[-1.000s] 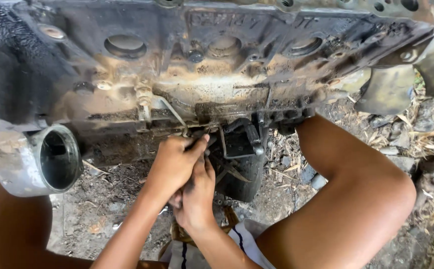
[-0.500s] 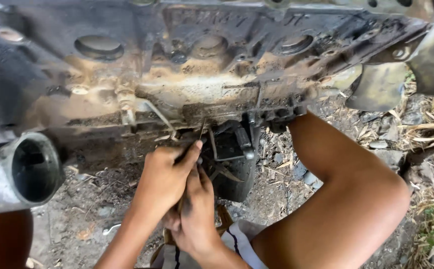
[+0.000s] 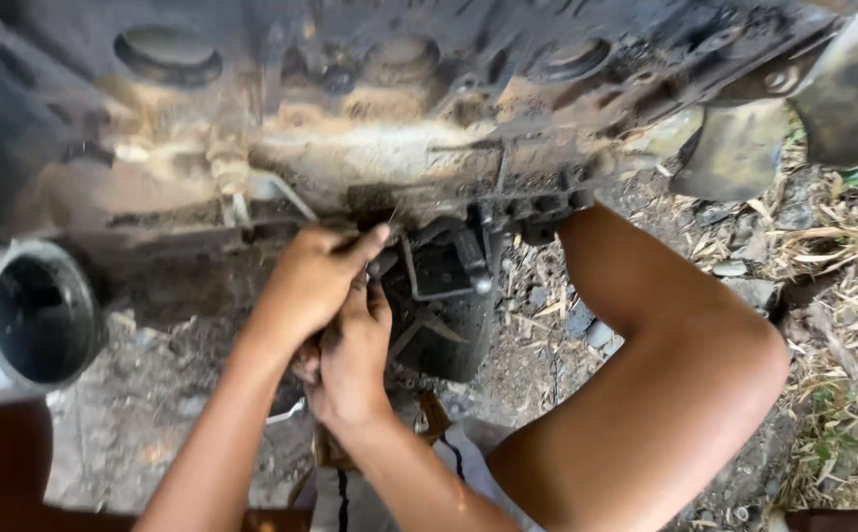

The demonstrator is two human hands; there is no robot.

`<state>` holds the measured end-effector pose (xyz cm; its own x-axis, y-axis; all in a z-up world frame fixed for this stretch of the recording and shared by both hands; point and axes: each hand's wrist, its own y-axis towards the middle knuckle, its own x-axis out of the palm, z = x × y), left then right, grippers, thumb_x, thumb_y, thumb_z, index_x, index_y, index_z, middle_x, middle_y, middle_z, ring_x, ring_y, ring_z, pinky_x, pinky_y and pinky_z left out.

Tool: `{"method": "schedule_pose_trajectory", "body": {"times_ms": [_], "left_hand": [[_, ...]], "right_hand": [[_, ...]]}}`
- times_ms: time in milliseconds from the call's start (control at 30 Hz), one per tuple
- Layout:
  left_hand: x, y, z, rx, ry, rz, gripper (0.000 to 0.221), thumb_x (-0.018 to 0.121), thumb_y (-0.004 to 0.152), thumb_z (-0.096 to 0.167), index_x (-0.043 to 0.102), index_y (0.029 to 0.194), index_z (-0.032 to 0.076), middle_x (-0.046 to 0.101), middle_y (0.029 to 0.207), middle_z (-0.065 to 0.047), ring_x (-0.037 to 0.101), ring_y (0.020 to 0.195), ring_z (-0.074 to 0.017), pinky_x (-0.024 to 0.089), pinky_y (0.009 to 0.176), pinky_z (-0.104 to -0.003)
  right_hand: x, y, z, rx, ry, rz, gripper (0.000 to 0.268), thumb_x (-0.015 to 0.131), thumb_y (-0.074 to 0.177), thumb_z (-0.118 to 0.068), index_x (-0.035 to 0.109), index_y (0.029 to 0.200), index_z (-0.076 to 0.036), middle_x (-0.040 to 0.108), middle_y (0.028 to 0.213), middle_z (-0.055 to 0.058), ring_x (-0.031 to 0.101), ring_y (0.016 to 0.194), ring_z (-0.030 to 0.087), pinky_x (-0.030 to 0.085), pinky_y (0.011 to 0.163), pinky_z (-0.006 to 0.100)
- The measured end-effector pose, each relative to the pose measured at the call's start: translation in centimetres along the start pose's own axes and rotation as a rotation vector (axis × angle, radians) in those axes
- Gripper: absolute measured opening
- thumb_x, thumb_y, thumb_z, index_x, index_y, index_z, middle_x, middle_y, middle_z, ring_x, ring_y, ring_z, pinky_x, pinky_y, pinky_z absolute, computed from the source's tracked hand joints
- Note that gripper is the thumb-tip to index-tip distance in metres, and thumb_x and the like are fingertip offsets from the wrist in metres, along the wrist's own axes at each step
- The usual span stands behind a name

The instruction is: Scraping grime and old gasket material off an engine block using a hand tool

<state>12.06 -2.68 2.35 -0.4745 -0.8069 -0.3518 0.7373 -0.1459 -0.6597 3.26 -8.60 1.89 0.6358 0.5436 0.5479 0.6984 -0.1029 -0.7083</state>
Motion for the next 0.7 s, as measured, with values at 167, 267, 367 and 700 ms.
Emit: {"method": "schedule_pose_trajectory", "body": {"times_ms": [167,267,367,700], "left_hand": [[-2.1,-3.1,3.5,-0.101,-0.024,-0.111,0.056,0.069,0.118,0.039,0.083,0.092,-0.008,0.068,0.056,-0.018,0.05,0.036,-0.0174,0.036,0.032,-0.028],[-1.1,-1.9,2.6,-0.162,0.002,-0.019,0.074,0.07,0.118,0.054,0.063,0.069,-0.001,0.057,0.057,-0.011,0.05,0.042,-0.0182,0.045,0.041,-0.032],[-1.7,-1.3,3.0,-0.076,-0.072,0.005,0.076,0.07,0.097,0.069,0.083,0.134,0.004,0.083,0.134,-0.023,0.07,0.141,-0.0417,0.055,0.118,-0.059],[-0.8,-0.7,1.4,-0.06,-0.099,-0.046,0.057,0.074,0.113,0.048,0.077,0.082,0.0,0.066,0.061,-0.01,0.055,0.044,-0.0174,0.043,0.042,-0.029]], "right_hand": [[1.3,-3.1,-1.5,0.079,0.048,-0.085,0.033,0.041,0.129,-0.03,0.051,0.126,0.001,0.053,0.059,0.0,0.042,0.033,0.008,0.033,0.028,0.025],[0.9,-0.6,-0.7,0.012,-0.038,-0.006,0.035,0.056,0.121,-0.033,0.056,0.097,-0.006,0.049,0.059,-0.003,0.034,0.036,0.006,0.024,0.031,0.029],[1.9,0.3,-0.8,-0.133,-0.048,0.173,0.035,0.051,0.122,-0.033,0.053,0.107,-0.001,0.041,0.053,0.01,0.035,0.021,0.02,0.025,0.017,0.033],[0.8,-0.9,-0.7,-0.063,-0.038,0.005,0.03,0.049,0.125,-0.032,0.054,0.12,-0.003,0.056,0.066,0.001,0.041,0.036,0.008,0.031,0.029,0.026]]}}
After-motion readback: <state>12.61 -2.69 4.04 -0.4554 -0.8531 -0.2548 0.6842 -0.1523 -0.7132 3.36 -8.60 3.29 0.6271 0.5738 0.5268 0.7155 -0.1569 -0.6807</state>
